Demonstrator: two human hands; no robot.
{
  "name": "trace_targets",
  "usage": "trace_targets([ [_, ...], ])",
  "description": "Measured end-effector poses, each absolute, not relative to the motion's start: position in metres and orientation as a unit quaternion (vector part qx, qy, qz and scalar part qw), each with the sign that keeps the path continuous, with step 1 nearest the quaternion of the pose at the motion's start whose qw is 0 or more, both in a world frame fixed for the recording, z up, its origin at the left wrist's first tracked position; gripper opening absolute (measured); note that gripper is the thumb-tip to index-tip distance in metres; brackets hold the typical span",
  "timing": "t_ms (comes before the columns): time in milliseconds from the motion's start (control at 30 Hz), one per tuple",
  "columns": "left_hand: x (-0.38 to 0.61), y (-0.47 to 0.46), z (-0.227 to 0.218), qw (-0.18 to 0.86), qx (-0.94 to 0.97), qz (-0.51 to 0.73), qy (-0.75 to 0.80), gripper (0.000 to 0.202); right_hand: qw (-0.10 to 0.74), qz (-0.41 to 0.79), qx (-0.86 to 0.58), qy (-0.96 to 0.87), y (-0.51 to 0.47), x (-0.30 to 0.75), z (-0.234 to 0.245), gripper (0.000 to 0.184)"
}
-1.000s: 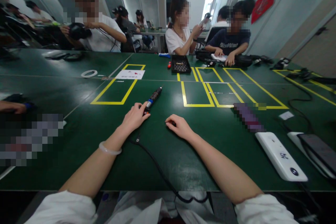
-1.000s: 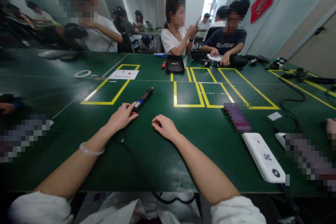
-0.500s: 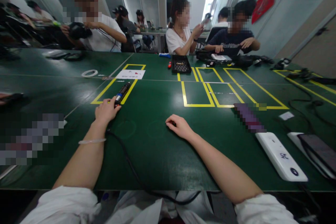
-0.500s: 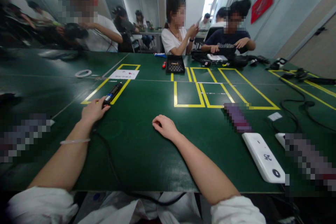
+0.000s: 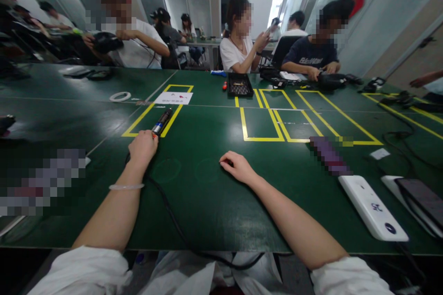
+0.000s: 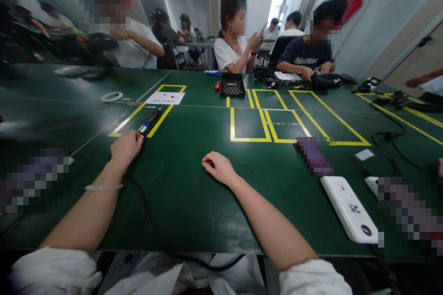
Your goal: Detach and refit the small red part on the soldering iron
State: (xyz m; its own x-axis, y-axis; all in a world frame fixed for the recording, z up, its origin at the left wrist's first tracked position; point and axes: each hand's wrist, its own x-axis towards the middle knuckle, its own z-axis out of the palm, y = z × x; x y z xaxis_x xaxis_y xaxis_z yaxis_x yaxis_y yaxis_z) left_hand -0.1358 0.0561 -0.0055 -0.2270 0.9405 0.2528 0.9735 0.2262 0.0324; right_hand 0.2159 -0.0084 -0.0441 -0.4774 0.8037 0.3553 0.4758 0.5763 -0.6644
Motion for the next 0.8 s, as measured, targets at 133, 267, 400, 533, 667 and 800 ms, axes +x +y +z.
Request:
trace_targets([
  [133, -0.120, 0.052, -0.003, 0.107, -0.650, -0.168, -0.734, 0.039, 0.330, 0.247, -0.389, -0.824, -0.009, 0.215, -0.043, 0.008],
  [267, -0.085, 0.045, -0.005, -0.079, -0.746, -0.242, -0.616, 0.036, 0.334, 0.251, -0.389, -0.821, -0.009, 0.213, -0.044, 0.008],
  [400, -0.041, 0.029, -0.007, -0.252, -0.808, -0.229, -0.481, 0.037, 0.346, 0.266, -0.386, -0.813, -0.009, 0.210, -0.045, 0.013],
  [533, -0.013, 0.012, -0.008, -0.368, -0.802, -0.206, -0.422, 0.047, 0.350, 0.293, -0.371, -0.809, -0.011, 0.208, -0.045, 0.029],
  [667, -0.005, 0.002, -0.006, -0.429, -0.798, -0.194, -0.377, 0.052, 0.335, 0.280, -0.354, -0.827, -0.013, 0.206, -0.043, 0.026],
  [800, -0.005, -0.001, -0.006, -0.452, -0.786, -0.198, -0.373, 0.045, 0.338, 0.307, -0.358, -0.814, -0.013, 0.204, -0.042, 0.012],
])
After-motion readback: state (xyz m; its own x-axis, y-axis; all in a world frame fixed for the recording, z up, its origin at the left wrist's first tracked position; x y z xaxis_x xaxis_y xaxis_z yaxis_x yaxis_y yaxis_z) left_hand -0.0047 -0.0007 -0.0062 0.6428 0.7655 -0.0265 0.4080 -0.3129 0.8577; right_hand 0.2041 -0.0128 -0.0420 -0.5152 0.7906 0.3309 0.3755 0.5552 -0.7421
